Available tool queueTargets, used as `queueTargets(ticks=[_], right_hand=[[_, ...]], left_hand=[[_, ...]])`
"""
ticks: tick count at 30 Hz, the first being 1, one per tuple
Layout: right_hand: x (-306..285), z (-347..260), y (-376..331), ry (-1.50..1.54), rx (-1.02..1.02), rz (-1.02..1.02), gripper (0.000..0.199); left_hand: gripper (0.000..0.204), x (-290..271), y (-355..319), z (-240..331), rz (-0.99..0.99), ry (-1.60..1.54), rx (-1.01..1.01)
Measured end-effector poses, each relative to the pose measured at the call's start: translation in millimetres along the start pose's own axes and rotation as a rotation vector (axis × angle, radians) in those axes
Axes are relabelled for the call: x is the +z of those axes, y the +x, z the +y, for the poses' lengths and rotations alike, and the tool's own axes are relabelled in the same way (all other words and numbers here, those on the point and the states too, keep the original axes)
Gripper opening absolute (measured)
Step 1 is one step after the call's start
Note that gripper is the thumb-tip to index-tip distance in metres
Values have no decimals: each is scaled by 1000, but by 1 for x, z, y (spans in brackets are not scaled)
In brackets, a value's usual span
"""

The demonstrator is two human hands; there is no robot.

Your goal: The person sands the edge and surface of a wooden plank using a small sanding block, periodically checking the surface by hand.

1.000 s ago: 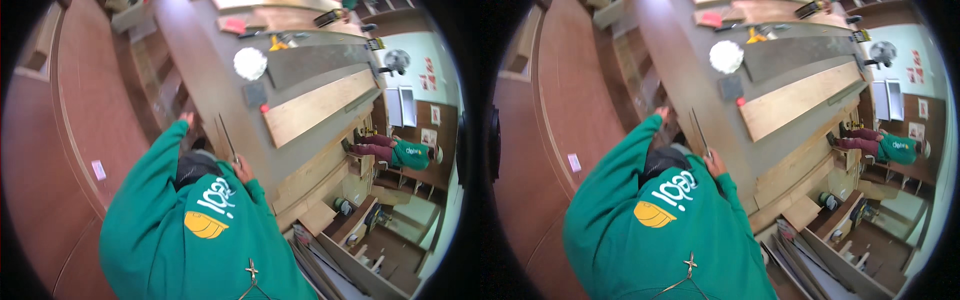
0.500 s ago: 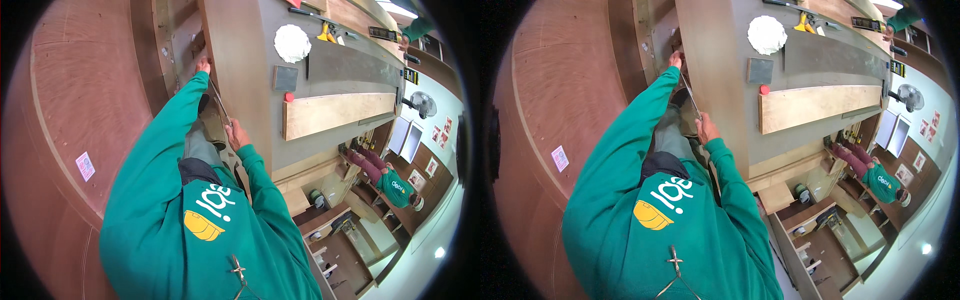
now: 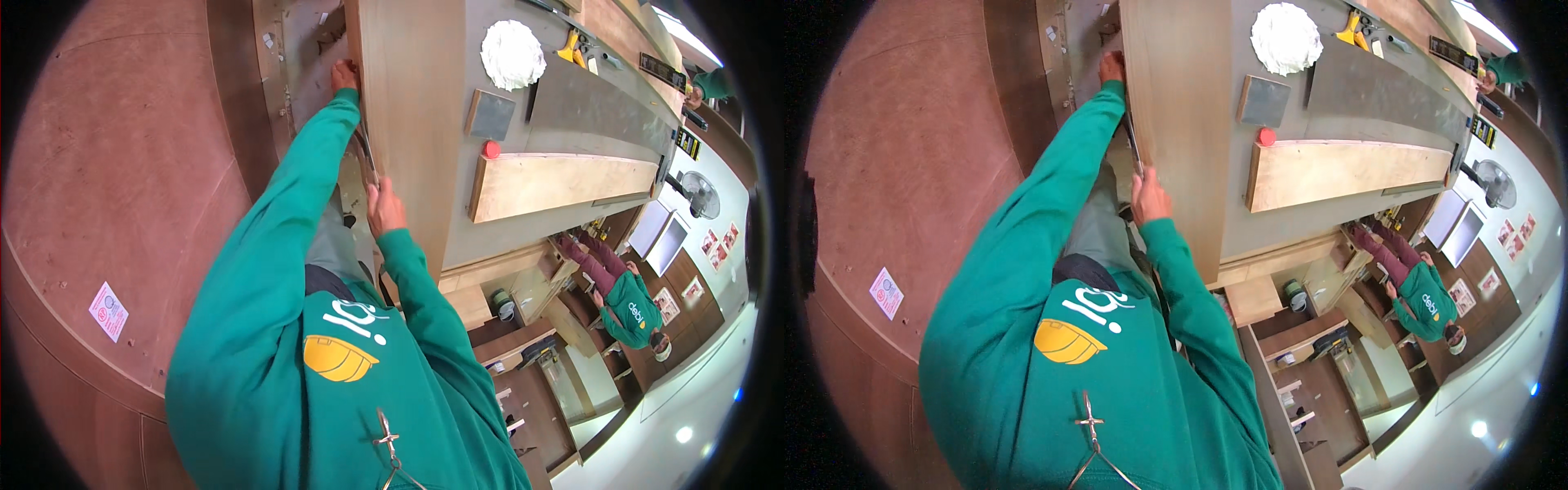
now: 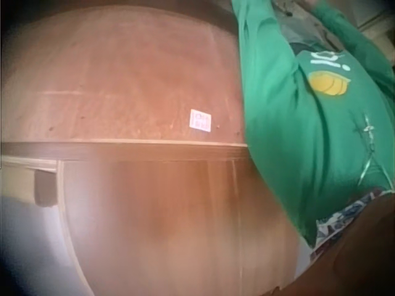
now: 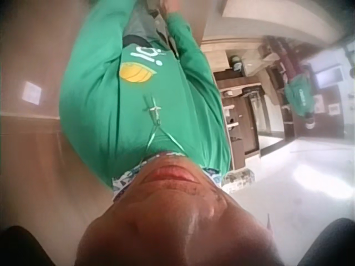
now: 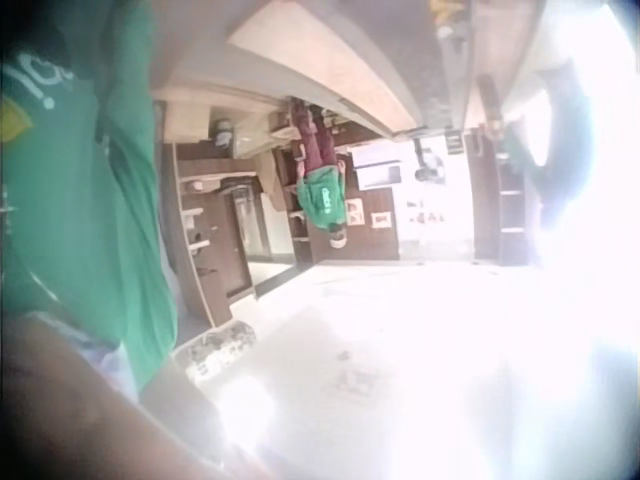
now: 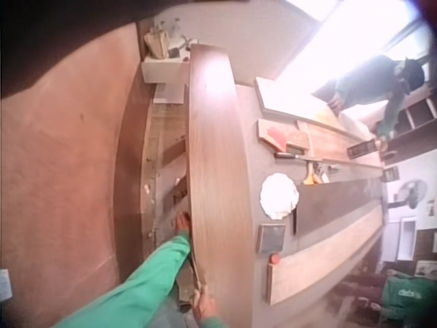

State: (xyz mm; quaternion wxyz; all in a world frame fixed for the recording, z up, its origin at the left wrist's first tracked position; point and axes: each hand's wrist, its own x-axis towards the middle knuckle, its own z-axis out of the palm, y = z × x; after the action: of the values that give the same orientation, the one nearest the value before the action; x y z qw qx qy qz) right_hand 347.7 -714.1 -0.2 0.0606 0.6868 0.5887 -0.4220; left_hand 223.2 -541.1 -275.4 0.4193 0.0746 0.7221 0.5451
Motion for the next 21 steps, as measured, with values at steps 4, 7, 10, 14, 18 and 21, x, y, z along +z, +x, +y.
queueTargets(ticks=[4,7,10,14,18,21], right_hand=[[-16,-2,-15,23,17,57,25],[5,3,-3,-47,-13,8,27],[11,12,-3,-19,-48,28,27],[-11,14,-41,-21,74,21,26],[26,33,-27,-30,-21,29,26],[23,39,-37,30,-35,49,25]], left_hand=[[46,12,-23,28,46,39,122],[47,-17,17,-23,85,22,-72],[45,-10,15,-23,91,-45,49],[44,3,-47,5,94,156,75],[40,-17,-43,-18,123,64,29],[38,-11,-47,4,80,30,114]])
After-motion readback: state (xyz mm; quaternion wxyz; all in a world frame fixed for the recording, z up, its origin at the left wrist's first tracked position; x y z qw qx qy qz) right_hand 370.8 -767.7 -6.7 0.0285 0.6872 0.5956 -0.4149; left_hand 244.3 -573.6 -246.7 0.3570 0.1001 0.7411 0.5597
